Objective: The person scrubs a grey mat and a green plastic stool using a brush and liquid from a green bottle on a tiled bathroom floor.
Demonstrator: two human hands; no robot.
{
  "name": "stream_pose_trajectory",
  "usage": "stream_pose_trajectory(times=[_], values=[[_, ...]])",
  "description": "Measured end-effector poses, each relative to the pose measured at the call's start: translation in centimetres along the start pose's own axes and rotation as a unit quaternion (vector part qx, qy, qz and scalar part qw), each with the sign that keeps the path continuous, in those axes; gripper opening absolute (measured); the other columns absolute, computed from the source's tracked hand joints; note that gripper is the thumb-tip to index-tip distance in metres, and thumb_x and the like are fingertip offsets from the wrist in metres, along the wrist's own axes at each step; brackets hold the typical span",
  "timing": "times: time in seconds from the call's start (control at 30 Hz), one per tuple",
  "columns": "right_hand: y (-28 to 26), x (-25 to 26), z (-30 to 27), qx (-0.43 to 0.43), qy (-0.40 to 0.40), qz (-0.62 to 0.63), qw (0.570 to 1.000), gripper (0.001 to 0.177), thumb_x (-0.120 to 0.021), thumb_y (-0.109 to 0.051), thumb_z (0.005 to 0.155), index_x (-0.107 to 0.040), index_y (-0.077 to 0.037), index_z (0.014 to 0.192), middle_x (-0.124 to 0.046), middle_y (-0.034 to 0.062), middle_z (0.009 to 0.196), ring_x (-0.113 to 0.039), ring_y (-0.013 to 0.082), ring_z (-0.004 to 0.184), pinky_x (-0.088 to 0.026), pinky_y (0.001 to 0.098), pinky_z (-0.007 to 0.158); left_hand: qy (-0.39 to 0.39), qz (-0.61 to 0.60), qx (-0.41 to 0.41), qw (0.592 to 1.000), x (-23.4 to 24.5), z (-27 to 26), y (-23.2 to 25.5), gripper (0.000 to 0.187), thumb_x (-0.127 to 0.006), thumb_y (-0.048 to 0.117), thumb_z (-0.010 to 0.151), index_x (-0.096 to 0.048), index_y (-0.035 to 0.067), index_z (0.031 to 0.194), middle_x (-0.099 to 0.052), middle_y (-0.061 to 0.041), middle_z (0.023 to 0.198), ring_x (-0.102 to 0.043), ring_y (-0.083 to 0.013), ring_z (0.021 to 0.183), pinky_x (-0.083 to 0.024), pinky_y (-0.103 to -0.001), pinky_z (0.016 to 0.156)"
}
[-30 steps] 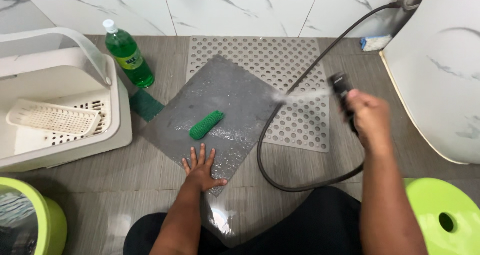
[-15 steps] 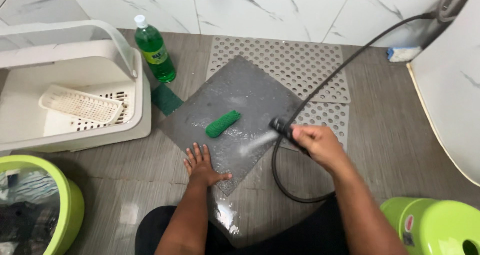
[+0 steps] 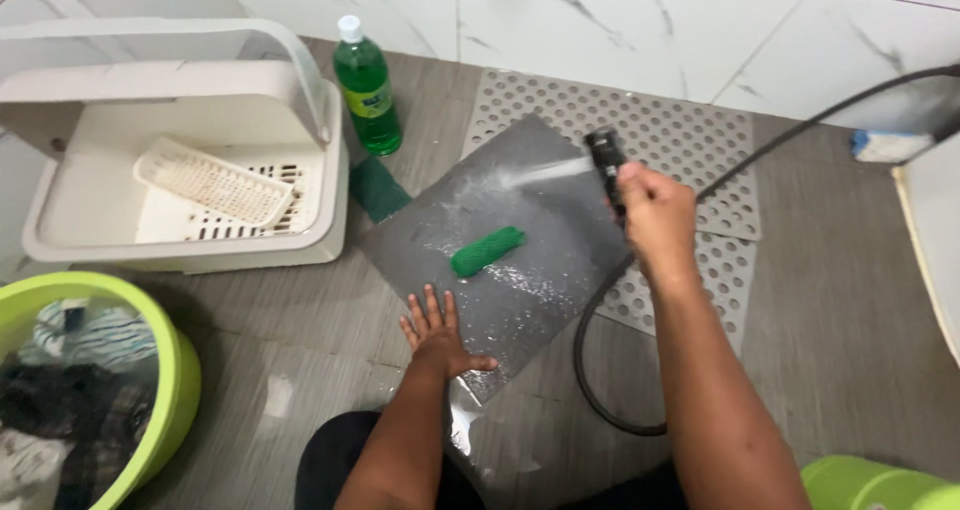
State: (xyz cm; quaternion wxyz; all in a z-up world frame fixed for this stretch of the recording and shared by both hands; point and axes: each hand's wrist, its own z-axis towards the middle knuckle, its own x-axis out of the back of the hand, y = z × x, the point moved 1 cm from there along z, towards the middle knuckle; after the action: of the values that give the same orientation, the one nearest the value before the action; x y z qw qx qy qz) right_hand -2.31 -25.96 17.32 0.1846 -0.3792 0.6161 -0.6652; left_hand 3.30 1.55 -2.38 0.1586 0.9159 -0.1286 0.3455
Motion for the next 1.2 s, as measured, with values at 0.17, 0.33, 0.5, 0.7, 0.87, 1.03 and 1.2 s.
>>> stream_pose_trajectory(times=[0.17,0.33,0.5,0.7,0.87,1.03,1.2], values=[[-0.1,-3.8,0.7,0.023,-0.075,-0.029,0.996,0.038,-0.065,-0.036,0.102,-0.079,-0.002,0.094,-0.068,0.0018,0.068,-0.057,0.0108,0.058,-0.045,0.0260,0.055,-0.004,-0.004,-0.004,1.000,0.3,0.5,-0.2,0.164,-0.083,0.080,0.056,0.023,0.014,0.162,0.040,-0.020,0.164,0.041,-0.0434,0.147,0.016,-0.064,0.120],[0.9,-6.5,-0.3,0.067,-0.054,0.009,0.996,0.035,-0.065,-0.038,0.100,-0.079,-0.007,0.107,-0.068,-0.0014,0.071,-0.056,0.0076,0.061,-0.045,0.0245,0.056,0.001,-0.012,-0.011,1.000,-0.1,0.7,-0.5,0.163,-0.083,0.080,0.056,0.022,0.014,0.162,0.040,-0.021,0.164,0.042,-0.0435,0.146,0.017,-0.066,0.119],[1.4,-7.4,-1.0,0.064,-0.128,0.023,0.989,0.035,-0.067,-0.036,0.100,-0.079,-0.006,0.113,-0.065,-0.0013,0.073,-0.055,0.0082,0.063,-0.044,0.0270,0.060,0.008,-0.016,-0.009,1.000,-0.1,0.5,-0.7,0.163,-0.084,0.079,0.056,0.022,0.014,0.162,0.039,-0.020,0.164,0.042,-0.0425,0.147,0.018,-0.065,0.118],[1.1,-4.2,-3.1,0.003,-0.247,-0.165,0.955,0.035,-0.070,-0.038,0.091,-0.082,-0.010,0.110,-0.077,-0.0005,0.075,-0.064,0.0107,0.065,-0.049,0.0294,0.064,-0.002,-0.010,-0.014,1.000,0.0,0.5,-0.4,0.162,-0.084,0.079,0.057,0.021,0.013,0.163,0.039,-0.021,0.164,0.042,-0.0437,0.146,0.017,-0.066,0.118],[1.3,0.0,-5.7,-0.018,-0.107,-0.209,0.972,0.035,-0.069,-0.038,0.093,-0.081,-0.011,0.112,-0.073,0.0009,0.075,-0.060,0.0122,0.065,-0.048,0.0291,0.062,0.016,-0.005,-0.012,1.000,0.0,0.3,-0.4,0.159,-0.080,0.081,0.059,0.021,0.014,0.163,0.038,-0.020,0.165,0.041,-0.0440,0.147,0.015,-0.066,0.119],[2.6,4.2,-7.2,-0.085,-0.024,-0.226,0.970,0.034,-0.069,-0.037,0.097,-0.082,-0.010,0.114,-0.065,0.0075,0.071,-0.056,0.0155,0.062,-0.045,0.0329,0.060,0.037,0.033,-0.019,0.999,0.1,-0.4,0.1,0.154,-0.076,0.084,0.063,0.017,0.012,0.163,0.035,-0.025,0.165,0.036,-0.0477,0.148,0.013,-0.059,0.123],[3.7,6.3,-7.9,-0.005,-0.039,-0.160,0.986,0.036,-0.068,-0.036,0.097,-0.078,-0.010,0.119,-0.071,0.0014,0.075,-0.058,0.0104,0.066,-0.048,0.0274,0.062,0.045,0.052,-0.024,0.997,-0.3,-1.2,0.9,0.148,-0.072,0.085,0.067,0.014,0.013,0.164,0.031,-0.027,0.166,0.032,-0.0526,0.149,0.010,-0.058,0.124]])
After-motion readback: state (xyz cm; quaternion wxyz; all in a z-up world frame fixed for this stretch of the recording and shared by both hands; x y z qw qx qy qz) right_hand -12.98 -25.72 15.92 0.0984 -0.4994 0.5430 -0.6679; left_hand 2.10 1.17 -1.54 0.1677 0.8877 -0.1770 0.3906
